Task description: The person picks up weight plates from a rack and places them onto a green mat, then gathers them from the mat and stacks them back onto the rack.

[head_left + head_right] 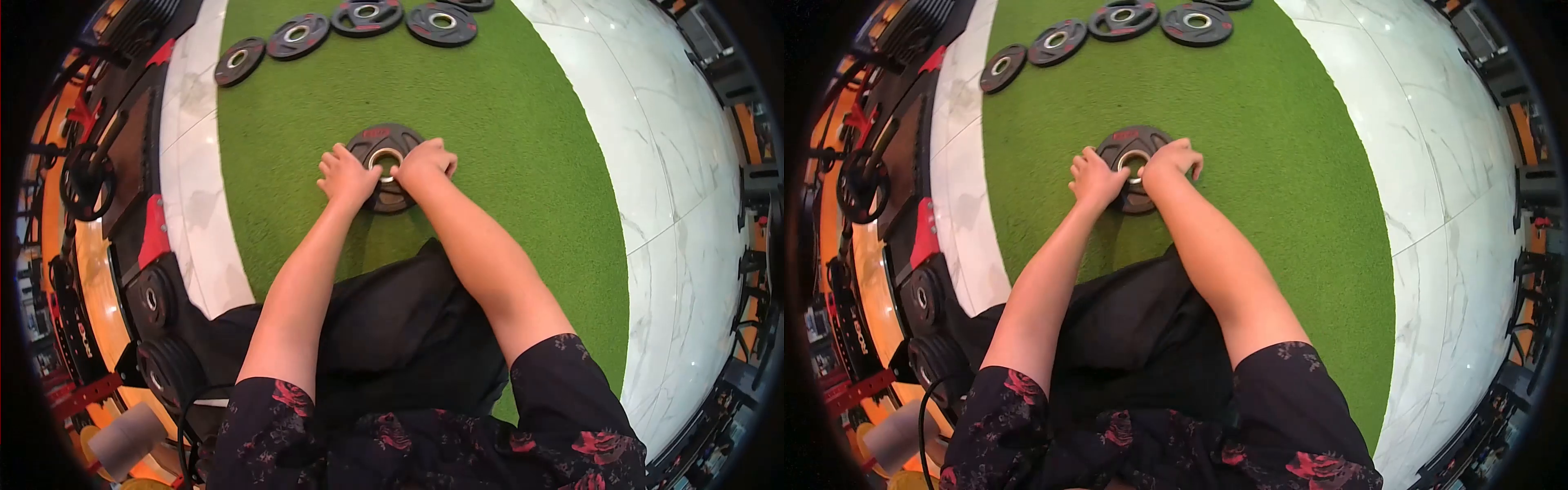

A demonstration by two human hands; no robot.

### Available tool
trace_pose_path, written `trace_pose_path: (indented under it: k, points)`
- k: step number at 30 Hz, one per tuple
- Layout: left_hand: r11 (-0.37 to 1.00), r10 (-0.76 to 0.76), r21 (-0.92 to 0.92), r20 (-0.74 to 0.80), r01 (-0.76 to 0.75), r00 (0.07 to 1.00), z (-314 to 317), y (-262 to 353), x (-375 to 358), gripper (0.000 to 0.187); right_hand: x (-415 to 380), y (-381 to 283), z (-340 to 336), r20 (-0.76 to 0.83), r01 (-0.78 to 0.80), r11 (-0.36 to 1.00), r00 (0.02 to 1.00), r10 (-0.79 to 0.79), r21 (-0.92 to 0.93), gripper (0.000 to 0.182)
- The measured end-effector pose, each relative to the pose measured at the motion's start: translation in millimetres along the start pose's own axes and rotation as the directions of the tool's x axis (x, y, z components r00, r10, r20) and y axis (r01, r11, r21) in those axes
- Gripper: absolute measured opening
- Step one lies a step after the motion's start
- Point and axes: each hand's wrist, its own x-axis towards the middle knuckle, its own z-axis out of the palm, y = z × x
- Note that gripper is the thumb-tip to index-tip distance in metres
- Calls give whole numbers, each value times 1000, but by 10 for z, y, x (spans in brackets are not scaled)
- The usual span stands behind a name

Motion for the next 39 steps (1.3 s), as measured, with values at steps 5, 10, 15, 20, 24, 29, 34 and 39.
trace_pose_path:
  k: [5, 10, 15, 20, 24, 29, 34, 39]
  points:
    - [996, -78, 52, 16, 77, 997, -361, -1252, -182, 86, -700, -853, 192, 117, 191, 975, 972, -204, 115, 87]
    - [974, -205, 101, 34, 201, 978, -528, -2167, -189, 96, -1100, -1529, 432, 173, 195, 926, 950, -261, 324, 102]
    - [960, -280, 26, 92, 279, 955, -638, -2306, -88, 91, -1234, -1840, 513, 89, 108, 888, 982, -165, 447, 99]
    - [943, -330, -11, 113, 333, 937, -777, -2210, -29, 88, -1103, -1720, 581, -96, 237, 857, 971, -217, 458, 94]
    - [977, -200, -65, 44, 202, 979, -809, -2150, 47, 80, -935, -1591, 555, -204, 289, 806, 956, -211, 516, 94]
    - [952, -153, -255, 74, 167, 985, -689, -2150, 193, 85, -460, -1302, 481, -206, 322, 562, 943, -261, 762, 88]
    - [925, -130, -349, 87, 152, 988, -671, -2207, 244, 86, -413, -1306, 430, -28, 162, 395, 946, -324, 904, 95]
    - [877, -195, -445, 16, 182, 981, -729, -2257, 207, 90, -591, -1395, 278, -25, 140, 322, 942, -336, 936, 101]
